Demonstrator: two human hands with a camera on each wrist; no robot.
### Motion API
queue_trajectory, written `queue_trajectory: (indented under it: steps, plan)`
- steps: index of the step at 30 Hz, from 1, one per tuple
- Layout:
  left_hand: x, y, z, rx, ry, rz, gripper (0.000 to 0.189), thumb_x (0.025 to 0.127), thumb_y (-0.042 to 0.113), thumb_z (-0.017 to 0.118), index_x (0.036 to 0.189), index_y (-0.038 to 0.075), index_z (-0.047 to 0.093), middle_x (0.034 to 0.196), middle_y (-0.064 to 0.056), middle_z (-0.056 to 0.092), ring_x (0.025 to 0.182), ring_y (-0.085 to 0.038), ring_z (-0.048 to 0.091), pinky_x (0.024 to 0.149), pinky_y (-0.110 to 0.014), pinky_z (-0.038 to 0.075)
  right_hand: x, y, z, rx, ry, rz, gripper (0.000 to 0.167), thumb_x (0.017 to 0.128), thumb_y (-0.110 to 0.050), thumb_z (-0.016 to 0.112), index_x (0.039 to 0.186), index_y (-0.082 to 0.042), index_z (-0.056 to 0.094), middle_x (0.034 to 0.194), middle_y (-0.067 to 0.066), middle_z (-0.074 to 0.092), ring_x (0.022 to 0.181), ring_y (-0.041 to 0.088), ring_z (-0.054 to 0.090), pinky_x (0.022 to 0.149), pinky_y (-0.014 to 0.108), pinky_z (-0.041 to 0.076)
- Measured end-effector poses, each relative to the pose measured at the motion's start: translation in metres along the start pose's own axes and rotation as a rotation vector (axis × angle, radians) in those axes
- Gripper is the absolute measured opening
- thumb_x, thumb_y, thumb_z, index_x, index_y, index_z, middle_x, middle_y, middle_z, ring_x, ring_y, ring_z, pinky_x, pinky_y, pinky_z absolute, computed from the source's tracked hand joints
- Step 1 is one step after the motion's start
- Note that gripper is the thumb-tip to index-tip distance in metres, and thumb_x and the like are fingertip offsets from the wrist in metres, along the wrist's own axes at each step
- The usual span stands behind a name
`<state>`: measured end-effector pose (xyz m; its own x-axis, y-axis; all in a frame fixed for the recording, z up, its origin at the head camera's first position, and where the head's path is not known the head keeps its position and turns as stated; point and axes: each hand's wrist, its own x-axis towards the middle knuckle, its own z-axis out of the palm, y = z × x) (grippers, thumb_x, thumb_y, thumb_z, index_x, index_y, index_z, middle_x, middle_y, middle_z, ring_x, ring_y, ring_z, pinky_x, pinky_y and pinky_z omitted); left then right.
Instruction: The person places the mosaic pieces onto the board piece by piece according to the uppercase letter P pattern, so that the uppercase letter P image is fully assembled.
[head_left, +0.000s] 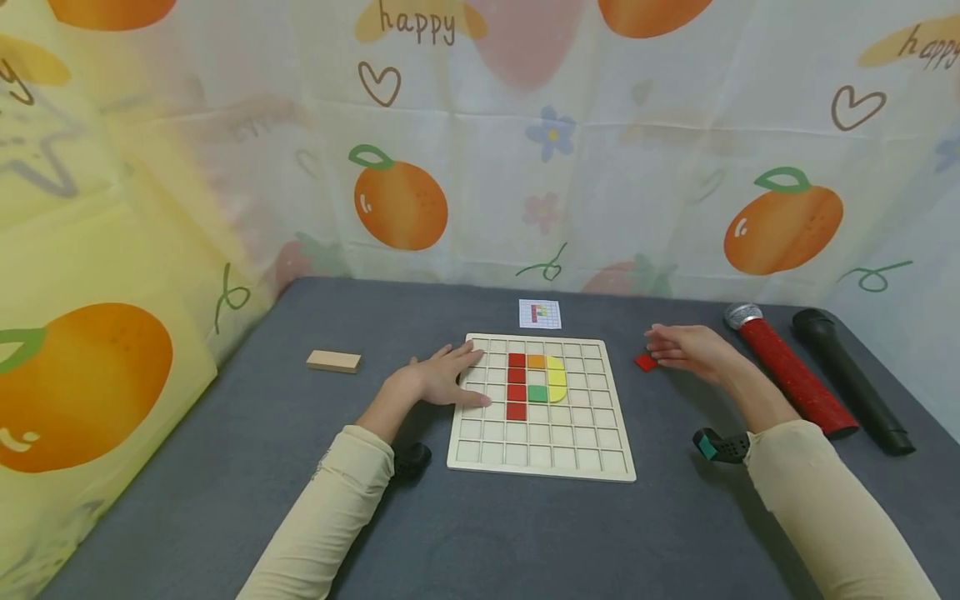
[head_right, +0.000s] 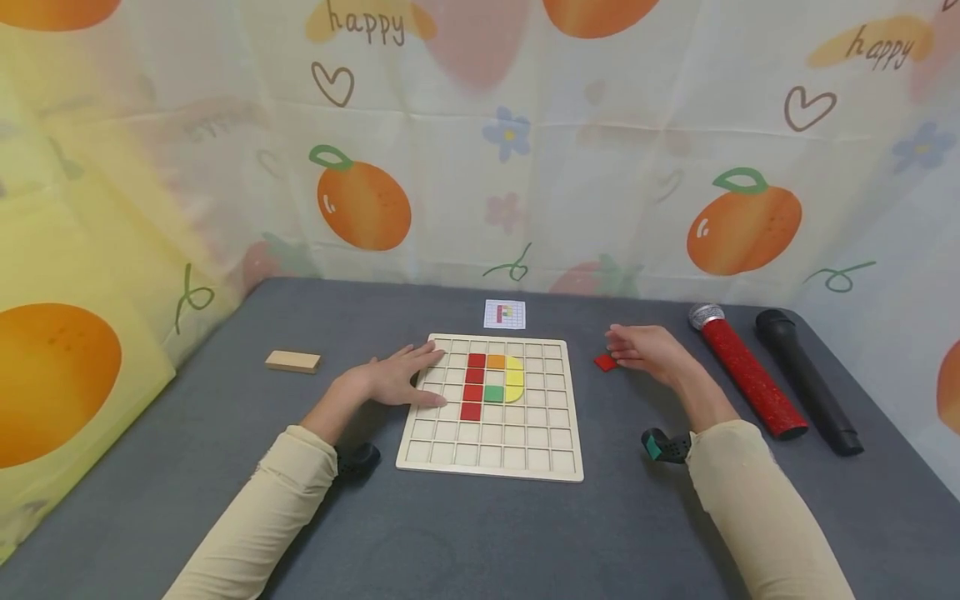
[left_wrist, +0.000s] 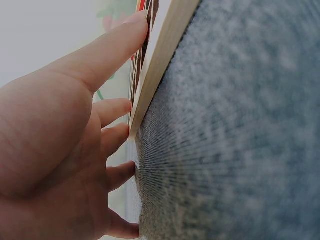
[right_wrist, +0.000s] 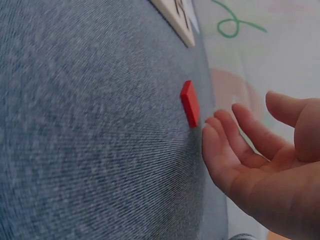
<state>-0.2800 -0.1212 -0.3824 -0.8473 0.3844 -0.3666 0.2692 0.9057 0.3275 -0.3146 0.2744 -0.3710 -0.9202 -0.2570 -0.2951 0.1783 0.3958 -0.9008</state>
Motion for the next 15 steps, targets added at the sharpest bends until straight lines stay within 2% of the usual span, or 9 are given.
queue_trajectory:
  steps: [3, 5, 12, 15]
  plan:
    - [0.001, -0.0001, 0.0002, 0.007, 0.0, -0.004, 0.088, 0.085, 0.062, 0.058, 0.154, 0.024, 0.018, 0.159, 0.002, 0.007, 0.144, -0.028, 0.005, 0.104, -0.068, 0.007, 0.0004, 0.0019, -0.0001, -0.032, -0.014, 0.009, 0.063, 0.105, -0.034, 0.035, 0.145, 0.013, 0.024, 0.144, 0.034, 0.029, 0.125, 0.035, 0.044, 0.101, 0.037, 0.039]
    - [0.0012, 0.0001, 0.0003, 0.009, -0.001, -0.006, 0.088, 0.086, 0.062, 0.058, 0.154, 0.024, 0.018, 0.159, 0.002, 0.006, 0.144, -0.028, 0.005, 0.104, -0.068, 0.007, 0.0003, 0.0026, 0.0006, -0.04, -0.016, 0.016, 0.063, 0.105, -0.033, 0.036, 0.145, 0.013, 0.022, 0.145, 0.034, 0.027, 0.13, 0.04, 0.036, 0.103, 0.039, 0.037]
    - [0.0007, 0.0004, 0.0001, 0.004, -0.005, -0.003, 0.088, 0.086, 0.061, 0.058, 0.154, 0.023, 0.018, 0.159, 0.001, 0.006, 0.144, -0.028, 0.004, 0.104, -0.068, 0.006, -0.0008, 0.0036, 0.0032, -0.047, 0.0, 0.013, 0.062, 0.105, -0.029, 0.038, 0.145, 0.013, 0.019, 0.145, 0.035, 0.026, 0.131, 0.042, 0.033, 0.105, 0.043, 0.033]
    - [0.0, 0.0008, -0.0006, 0.001, -0.006, 0.0, 0.088, 0.086, 0.061, 0.058, 0.154, 0.023, 0.018, 0.159, 0.001, 0.006, 0.144, -0.028, 0.004, 0.104, -0.068, 0.006, -0.001, 0.0046, 0.0028, -0.062, 0.005, 0.001, 0.06, 0.104, -0.027, 0.041, 0.145, 0.012, 0.023, 0.145, 0.033, 0.029, 0.131, 0.041, 0.034, 0.104, 0.042, 0.035]
